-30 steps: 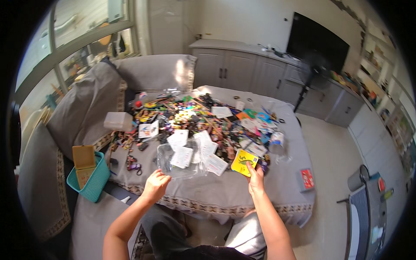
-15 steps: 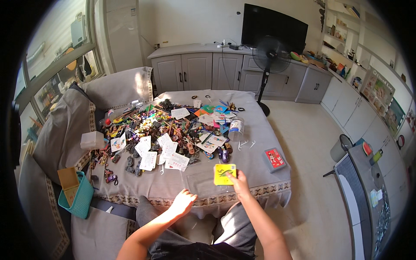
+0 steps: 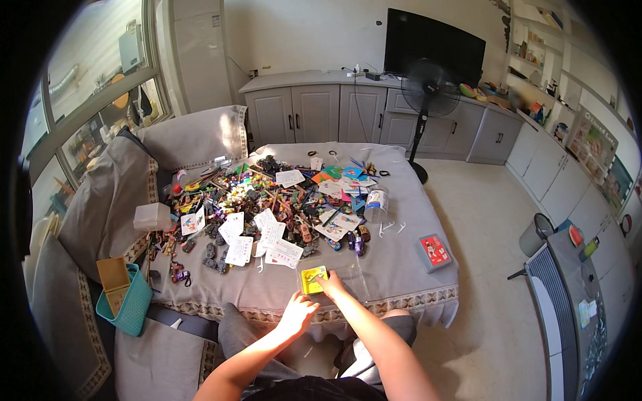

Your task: The person sorts through a large pile of colorful cards and small toys on a sofa. They pick up individual cards, inspect them, and place them into a small gray box or onto a separate stack. The person continues to sift through the pile, occasionally moving other items aside to access more cards.

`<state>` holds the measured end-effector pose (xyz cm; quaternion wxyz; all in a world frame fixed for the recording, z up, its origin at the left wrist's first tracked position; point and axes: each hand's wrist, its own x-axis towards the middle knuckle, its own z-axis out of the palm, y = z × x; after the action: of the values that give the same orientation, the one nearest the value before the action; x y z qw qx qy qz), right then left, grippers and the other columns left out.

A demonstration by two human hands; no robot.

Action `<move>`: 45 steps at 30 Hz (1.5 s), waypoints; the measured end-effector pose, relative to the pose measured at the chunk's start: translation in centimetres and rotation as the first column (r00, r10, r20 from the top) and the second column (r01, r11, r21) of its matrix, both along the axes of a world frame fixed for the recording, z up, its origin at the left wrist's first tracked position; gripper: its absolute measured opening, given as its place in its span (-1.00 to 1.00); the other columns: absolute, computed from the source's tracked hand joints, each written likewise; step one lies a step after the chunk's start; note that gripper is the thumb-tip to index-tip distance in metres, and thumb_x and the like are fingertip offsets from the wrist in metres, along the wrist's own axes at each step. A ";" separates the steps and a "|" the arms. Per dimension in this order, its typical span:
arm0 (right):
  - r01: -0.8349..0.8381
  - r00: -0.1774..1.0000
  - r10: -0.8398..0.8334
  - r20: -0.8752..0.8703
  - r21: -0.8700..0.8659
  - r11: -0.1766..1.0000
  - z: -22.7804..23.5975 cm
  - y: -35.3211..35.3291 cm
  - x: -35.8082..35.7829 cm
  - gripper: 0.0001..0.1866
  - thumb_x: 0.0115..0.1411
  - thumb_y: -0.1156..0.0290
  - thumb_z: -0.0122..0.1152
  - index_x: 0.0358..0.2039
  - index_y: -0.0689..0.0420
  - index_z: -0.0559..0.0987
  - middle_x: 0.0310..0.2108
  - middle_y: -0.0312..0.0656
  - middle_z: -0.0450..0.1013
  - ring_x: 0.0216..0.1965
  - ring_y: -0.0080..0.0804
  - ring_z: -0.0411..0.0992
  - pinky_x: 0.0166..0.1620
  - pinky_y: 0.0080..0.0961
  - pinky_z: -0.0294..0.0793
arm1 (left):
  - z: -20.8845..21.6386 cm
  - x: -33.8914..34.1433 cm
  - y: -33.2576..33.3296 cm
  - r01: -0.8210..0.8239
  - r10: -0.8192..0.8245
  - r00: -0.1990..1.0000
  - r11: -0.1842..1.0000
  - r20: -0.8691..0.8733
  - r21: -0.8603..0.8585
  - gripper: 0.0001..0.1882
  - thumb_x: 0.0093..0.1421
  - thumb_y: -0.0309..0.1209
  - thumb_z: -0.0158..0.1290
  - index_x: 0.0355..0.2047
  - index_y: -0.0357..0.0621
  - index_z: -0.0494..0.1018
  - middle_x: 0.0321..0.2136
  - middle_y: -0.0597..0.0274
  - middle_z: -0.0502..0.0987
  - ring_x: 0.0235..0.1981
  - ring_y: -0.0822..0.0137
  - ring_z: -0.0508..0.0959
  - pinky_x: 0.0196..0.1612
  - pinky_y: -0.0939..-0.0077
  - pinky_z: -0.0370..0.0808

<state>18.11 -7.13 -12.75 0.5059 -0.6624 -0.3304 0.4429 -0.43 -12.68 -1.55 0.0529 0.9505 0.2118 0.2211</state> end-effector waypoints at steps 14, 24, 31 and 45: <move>-0.088 0.929 0.116 0.352 -0.093 0.992 1.8 -4.6 8.2 -0.59 -0.03 0.25 0.19 -0.15 0.14 0.49 -0.21 0.01 0.46 -0.16 -0.08 0.43 -0.08 -0.30 0.40 | 0.5 7.1 -1.6 0.111 -0.115 0.992 0.992 0.060 0.060 -0.76 -0.14 -0.49 -0.01 -0.37 -0.05 0.46 -0.58 0.33 0.45 -0.34 0.27 0.44 0.00 0.14 0.28; 0.090 0.555 -0.118 0.823 0.081 0.993 9.9 -7.6 10.3 -0.56 -0.02 0.23 0.23 -0.12 0.11 0.48 -0.13 0.04 0.40 -0.07 -0.05 0.36 -0.05 -0.27 0.37 | 0.9 11.1 -1.4 0.147 -0.147 0.989 0.989 0.019 0.011 -0.79 -0.12 -0.49 0.00 -0.39 -0.06 0.42 -0.61 0.29 0.44 -0.41 0.28 0.43 -0.04 0.16 0.28; 0.294 0.773 -0.272 0.573 0.056 0.954 10.2 -9.0 20.3 -0.78 0.01 0.59 0.13 -0.27 0.21 0.49 -0.42 -0.15 0.48 -0.54 -0.40 0.49 -0.46 -0.48 0.45 | 1.0 8.2 -0.2 0.169 -0.167 0.985 0.985 -0.042 0.031 -0.69 -0.16 -0.50 0.03 -0.30 -0.06 0.46 -0.60 0.30 0.46 -0.39 0.30 0.43 -0.03 0.16 0.27; 0.071 0.965 -0.108 0.239 0.160 0.985 6.7 3.9 21.1 -0.54 -0.15 0.37 0.37 -0.17 0.21 0.53 -0.32 -0.11 0.53 -0.30 -0.40 0.50 -0.22 -0.50 0.46 | 1.7 7.2 0.8 0.164 -0.164 0.985 0.986 -0.047 -0.002 -0.72 -0.12 -0.48 0.00 -0.31 -0.12 0.45 -0.58 0.28 0.46 -0.41 0.30 0.44 -0.08 0.25 0.30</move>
<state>39.25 -3.26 -6.09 0.5288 -0.6866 -0.3929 0.3076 6.78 -11.88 0.18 0.0651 0.9697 0.1339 0.1935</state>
